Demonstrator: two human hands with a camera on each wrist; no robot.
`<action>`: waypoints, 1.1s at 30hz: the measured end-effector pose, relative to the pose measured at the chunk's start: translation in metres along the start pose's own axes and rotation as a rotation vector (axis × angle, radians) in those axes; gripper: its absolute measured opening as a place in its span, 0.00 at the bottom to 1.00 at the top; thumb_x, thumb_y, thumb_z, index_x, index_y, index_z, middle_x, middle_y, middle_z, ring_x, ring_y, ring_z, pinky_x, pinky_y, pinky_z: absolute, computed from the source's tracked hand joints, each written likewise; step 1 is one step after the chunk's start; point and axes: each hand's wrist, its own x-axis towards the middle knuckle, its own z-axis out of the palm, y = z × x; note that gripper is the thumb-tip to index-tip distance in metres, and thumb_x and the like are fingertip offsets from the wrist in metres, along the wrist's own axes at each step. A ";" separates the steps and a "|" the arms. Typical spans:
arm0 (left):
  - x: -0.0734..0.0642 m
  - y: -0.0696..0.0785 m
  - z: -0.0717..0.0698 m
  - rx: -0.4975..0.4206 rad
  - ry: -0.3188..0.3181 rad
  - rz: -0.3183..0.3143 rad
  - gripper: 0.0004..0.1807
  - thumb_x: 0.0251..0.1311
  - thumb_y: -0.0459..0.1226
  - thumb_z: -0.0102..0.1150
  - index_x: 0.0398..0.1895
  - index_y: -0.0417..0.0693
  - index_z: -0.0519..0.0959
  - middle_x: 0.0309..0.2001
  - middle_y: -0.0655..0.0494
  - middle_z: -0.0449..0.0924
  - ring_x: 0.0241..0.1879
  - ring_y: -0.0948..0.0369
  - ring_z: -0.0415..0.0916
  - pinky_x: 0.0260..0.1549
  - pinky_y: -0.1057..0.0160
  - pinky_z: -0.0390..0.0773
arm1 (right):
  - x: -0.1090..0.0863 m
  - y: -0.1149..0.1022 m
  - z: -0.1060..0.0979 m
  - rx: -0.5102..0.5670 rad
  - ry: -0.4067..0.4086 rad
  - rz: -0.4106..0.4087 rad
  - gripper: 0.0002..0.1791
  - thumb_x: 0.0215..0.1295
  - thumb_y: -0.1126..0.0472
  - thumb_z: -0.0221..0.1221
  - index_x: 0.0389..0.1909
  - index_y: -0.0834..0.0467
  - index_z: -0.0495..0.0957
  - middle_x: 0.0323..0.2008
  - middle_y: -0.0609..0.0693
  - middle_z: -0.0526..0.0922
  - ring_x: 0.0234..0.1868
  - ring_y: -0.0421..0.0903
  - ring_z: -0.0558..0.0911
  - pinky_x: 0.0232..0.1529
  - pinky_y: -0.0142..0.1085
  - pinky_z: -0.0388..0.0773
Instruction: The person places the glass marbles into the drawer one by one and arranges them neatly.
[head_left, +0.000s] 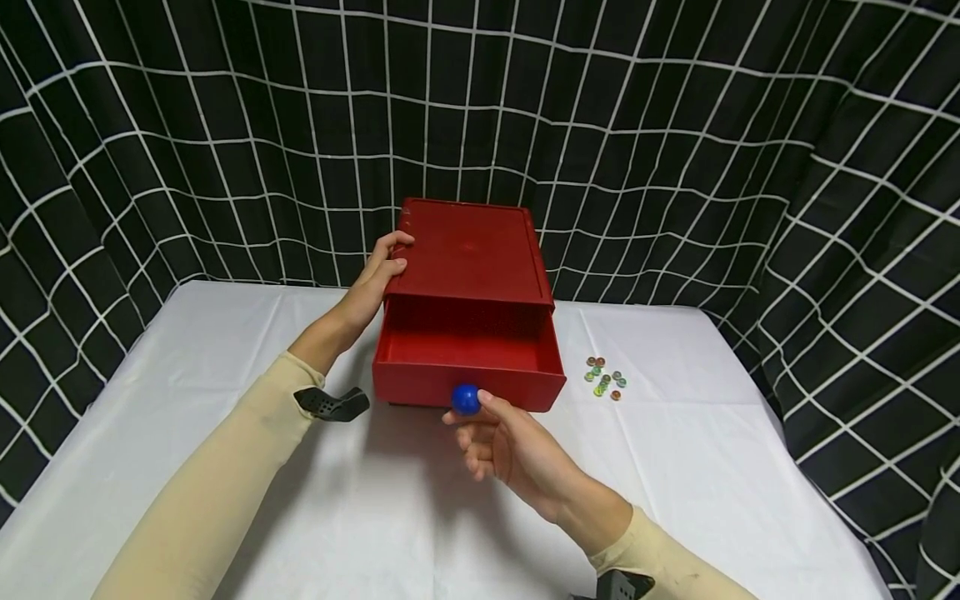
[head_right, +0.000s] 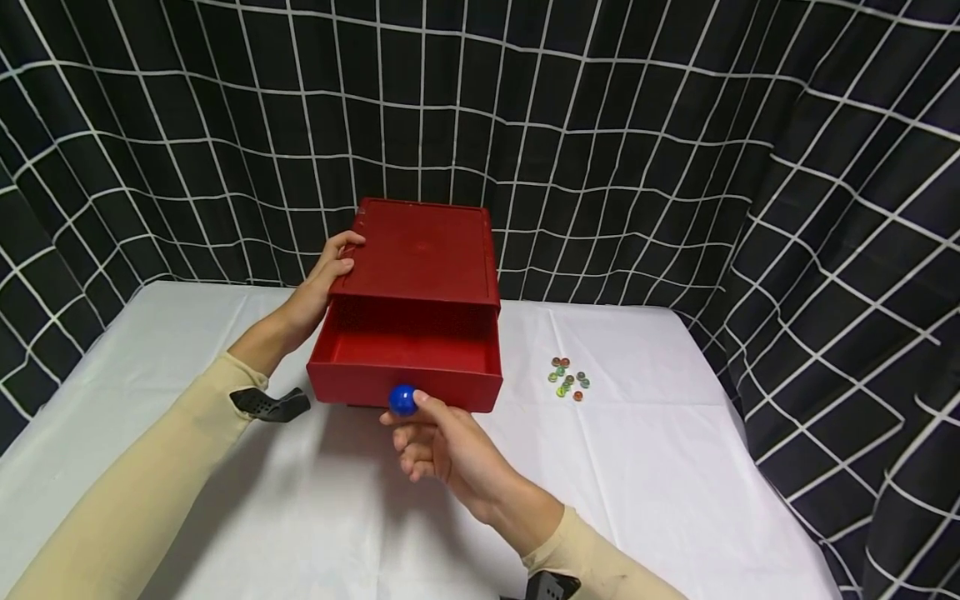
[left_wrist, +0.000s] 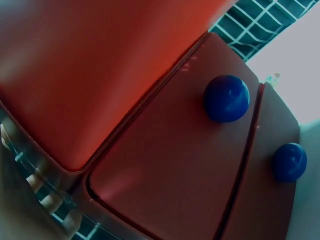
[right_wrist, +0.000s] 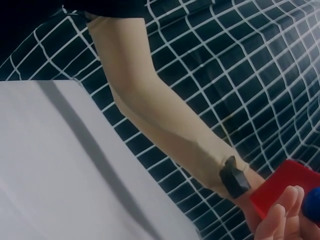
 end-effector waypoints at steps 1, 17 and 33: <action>0.000 0.000 0.000 0.002 -0.001 -0.001 0.24 0.76 0.42 0.29 0.73 0.53 0.50 0.75 0.49 0.47 0.73 0.51 0.50 0.72 0.45 0.51 | -0.001 0.000 0.000 -0.001 0.001 0.001 0.23 0.79 0.43 0.43 0.49 0.57 0.77 0.29 0.43 0.79 0.25 0.36 0.78 0.32 0.27 0.76; -0.002 0.002 0.000 0.000 -0.006 0.013 0.24 0.76 0.42 0.29 0.72 0.53 0.50 0.74 0.49 0.47 0.72 0.52 0.51 0.71 0.45 0.51 | -0.011 0.007 0.003 -0.010 -0.048 -0.011 0.22 0.78 0.44 0.46 0.49 0.56 0.79 0.29 0.42 0.80 0.25 0.36 0.79 0.32 0.26 0.77; -0.002 0.003 -0.001 -0.006 -0.012 0.016 0.24 0.75 0.42 0.29 0.72 0.52 0.49 0.74 0.49 0.47 0.72 0.52 0.51 0.71 0.45 0.52 | -0.013 0.010 0.006 -0.011 -0.061 -0.023 0.22 0.79 0.45 0.44 0.49 0.56 0.79 0.30 0.42 0.80 0.26 0.35 0.78 0.32 0.27 0.77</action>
